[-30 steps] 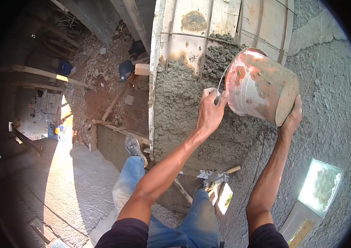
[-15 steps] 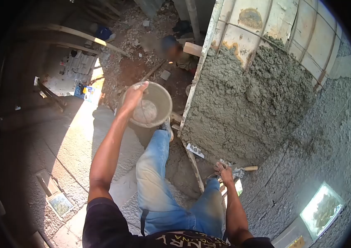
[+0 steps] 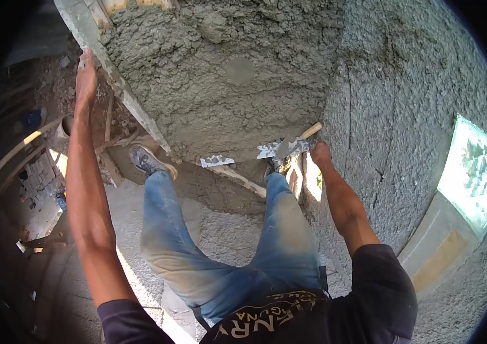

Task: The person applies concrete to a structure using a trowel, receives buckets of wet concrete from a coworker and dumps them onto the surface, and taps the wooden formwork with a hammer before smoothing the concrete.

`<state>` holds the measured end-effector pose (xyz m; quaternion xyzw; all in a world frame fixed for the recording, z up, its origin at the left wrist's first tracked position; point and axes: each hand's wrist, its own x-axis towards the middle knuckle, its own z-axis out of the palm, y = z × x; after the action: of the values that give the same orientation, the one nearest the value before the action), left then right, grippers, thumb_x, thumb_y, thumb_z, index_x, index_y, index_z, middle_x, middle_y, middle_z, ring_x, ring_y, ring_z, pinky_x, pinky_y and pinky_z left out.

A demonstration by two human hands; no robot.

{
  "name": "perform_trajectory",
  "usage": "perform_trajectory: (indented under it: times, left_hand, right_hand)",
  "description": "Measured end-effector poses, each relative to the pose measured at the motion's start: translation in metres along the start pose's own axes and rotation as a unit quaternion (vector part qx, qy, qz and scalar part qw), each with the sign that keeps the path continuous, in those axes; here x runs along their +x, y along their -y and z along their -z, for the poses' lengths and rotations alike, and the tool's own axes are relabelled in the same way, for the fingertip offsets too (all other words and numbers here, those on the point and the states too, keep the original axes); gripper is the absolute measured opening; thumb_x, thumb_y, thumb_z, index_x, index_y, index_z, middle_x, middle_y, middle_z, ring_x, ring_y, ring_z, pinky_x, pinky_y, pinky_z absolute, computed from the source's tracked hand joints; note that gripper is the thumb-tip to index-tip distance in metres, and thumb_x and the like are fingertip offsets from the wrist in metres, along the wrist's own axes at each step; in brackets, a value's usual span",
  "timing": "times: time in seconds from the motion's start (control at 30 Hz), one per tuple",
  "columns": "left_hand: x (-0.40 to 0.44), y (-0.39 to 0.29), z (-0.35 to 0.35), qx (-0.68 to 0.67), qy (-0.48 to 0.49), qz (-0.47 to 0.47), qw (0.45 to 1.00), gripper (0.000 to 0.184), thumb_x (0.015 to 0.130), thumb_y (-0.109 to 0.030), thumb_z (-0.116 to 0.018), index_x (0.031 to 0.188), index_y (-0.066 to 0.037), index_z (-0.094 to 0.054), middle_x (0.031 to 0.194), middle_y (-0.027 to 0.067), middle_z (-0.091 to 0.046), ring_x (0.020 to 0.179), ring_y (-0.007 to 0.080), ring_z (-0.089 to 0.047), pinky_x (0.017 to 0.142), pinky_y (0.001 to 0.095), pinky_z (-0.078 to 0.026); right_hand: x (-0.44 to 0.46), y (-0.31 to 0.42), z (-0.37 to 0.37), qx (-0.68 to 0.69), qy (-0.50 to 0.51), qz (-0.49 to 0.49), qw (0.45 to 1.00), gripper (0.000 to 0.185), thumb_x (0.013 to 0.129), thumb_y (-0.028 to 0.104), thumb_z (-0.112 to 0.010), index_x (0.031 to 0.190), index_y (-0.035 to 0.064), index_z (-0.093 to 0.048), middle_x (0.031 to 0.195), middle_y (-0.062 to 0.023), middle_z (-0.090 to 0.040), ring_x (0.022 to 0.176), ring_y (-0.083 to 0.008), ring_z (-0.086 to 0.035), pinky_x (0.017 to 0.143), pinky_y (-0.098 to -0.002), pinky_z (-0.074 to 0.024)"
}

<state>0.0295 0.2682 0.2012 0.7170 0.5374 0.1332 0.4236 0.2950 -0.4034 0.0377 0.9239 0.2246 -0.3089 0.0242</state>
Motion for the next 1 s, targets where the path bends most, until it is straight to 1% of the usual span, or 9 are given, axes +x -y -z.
perform_trajectory:
  times: [0.17,0.33,0.4,0.47,0.5,0.53,0.67,0.8,1.0]
  left_hand:
    - [0.044,-0.001,-0.050,0.150,-0.262,0.082,0.950,0.076,0.097,-0.059,-0.029,0.127,0.008,-0.050,0.125,0.0317,-0.053,0.120,0.0455,-0.048,0.099,0.0487,-0.037]
    - [0.040,0.014,-0.058,0.192,-0.348,-0.072,0.915,0.065,0.098,-0.052,-0.034,0.105,0.005,-0.062,0.098,0.0308,-0.063,0.096,0.0493,-0.057,0.083,0.0518,-0.042]
    - [0.045,0.020,-0.063,0.159,-0.389,-0.085,0.903,0.060,0.099,-0.050,-0.036,0.104,0.003,-0.063,0.096,0.0286,-0.064,0.093,0.0481,-0.058,0.080,0.0510,-0.042]
    - [0.040,0.017,-0.066,0.138,-0.394,-0.107,0.902,0.061,0.099,-0.050,-0.036,0.102,0.004,-0.064,0.092,0.0281,-0.065,0.090,0.0479,-0.058,0.078,0.0503,-0.043]
    - [0.039,0.017,-0.065,0.131,-0.388,-0.097,0.907,0.060,0.099,-0.049,-0.036,0.102,0.004,-0.064,0.092,0.0282,-0.064,0.089,0.0475,-0.059,0.078,0.0499,-0.043]
    - [0.041,0.015,-0.064,0.121,-0.387,-0.088,0.910,0.060,0.099,-0.049,-0.036,0.102,0.004,-0.063,0.091,0.0282,-0.064,0.088,0.0471,-0.059,0.077,0.0495,-0.043]
    - [0.039,0.013,-0.062,0.079,-0.364,-0.071,0.925,0.058,0.099,-0.047,-0.037,0.101,0.005,-0.063,0.090,0.0280,-0.064,0.086,0.0463,-0.059,0.076,0.0485,-0.043]
    - [0.043,0.018,-0.058,0.051,-0.346,-0.088,0.933,0.056,0.099,-0.045,-0.039,0.110,0.005,-0.062,0.099,0.0280,-0.064,0.092,0.0453,-0.059,0.080,0.0467,-0.044]
    - [0.045,0.026,-0.054,0.053,-0.318,-0.049,0.945,0.060,0.099,-0.046,-0.037,0.130,0.003,-0.052,0.117,0.0276,-0.060,0.105,0.0455,-0.057,0.087,0.0461,-0.044]
  right_hand:
    - [0.050,-0.010,-0.031,-0.289,0.093,0.135,0.943,0.039,0.095,0.017,-0.039,0.130,0.0038,-0.052,0.141,-0.0155,-0.047,0.134,-0.0305,-0.039,0.106,-0.0439,-0.0345]
    - [0.086,-0.014,-0.058,-0.523,0.080,0.275,0.803,0.027,0.091,0.018,-0.047,0.113,0.0090,-0.060,0.121,-0.0085,-0.054,0.124,-0.0239,-0.042,0.097,-0.0389,-0.0372]
    - [0.104,-0.065,-0.112,-0.674,-0.010,0.369,0.641,0.024,0.089,0.020,-0.052,0.109,0.0093,-0.061,0.122,-0.0103,-0.056,0.126,-0.0232,-0.043,0.102,-0.0390,-0.0345]
    - [0.088,-0.056,-0.104,-0.398,-0.041,0.373,0.837,0.027,0.083,0.024,-0.062,0.105,0.0085,-0.063,0.117,-0.0121,-0.062,0.119,-0.0263,-0.053,0.099,-0.0377,-0.0406]
    - [0.073,-0.031,-0.082,-0.374,0.129,0.286,0.873,0.030,0.081,0.026,-0.063,0.105,0.0078,-0.063,0.114,-0.0135,-0.065,0.113,-0.0291,-0.058,0.095,-0.0382,-0.0451]
    - [0.061,0.005,-0.054,-0.337,0.287,0.186,0.877,0.033,0.079,0.028,-0.064,0.106,0.0071,-0.063,0.111,-0.0149,-0.067,0.107,-0.0319,-0.063,0.090,-0.0387,-0.0496]
    - [-0.024,0.085,0.040,-0.118,0.361,0.068,0.922,0.042,0.085,0.036,-0.058,0.111,0.0030,-0.061,0.106,-0.0221,-0.067,0.102,-0.0348,-0.065,0.091,-0.0441,-0.0478]
    - [-0.088,0.166,0.118,0.240,0.262,0.067,0.932,0.055,0.087,0.042,-0.055,0.118,-0.0034,-0.057,0.109,-0.0269,-0.064,0.106,-0.0382,-0.062,0.088,-0.0427,-0.0488]
    - [0.006,0.316,0.217,0.298,0.083,0.168,0.936,0.051,0.096,0.046,-0.051,0.097,-0.0053,-0.053,0.072,-0.0221,-0.056,0.068,-0.0278,-0.055,0.068,-0.0434,-0.0455]
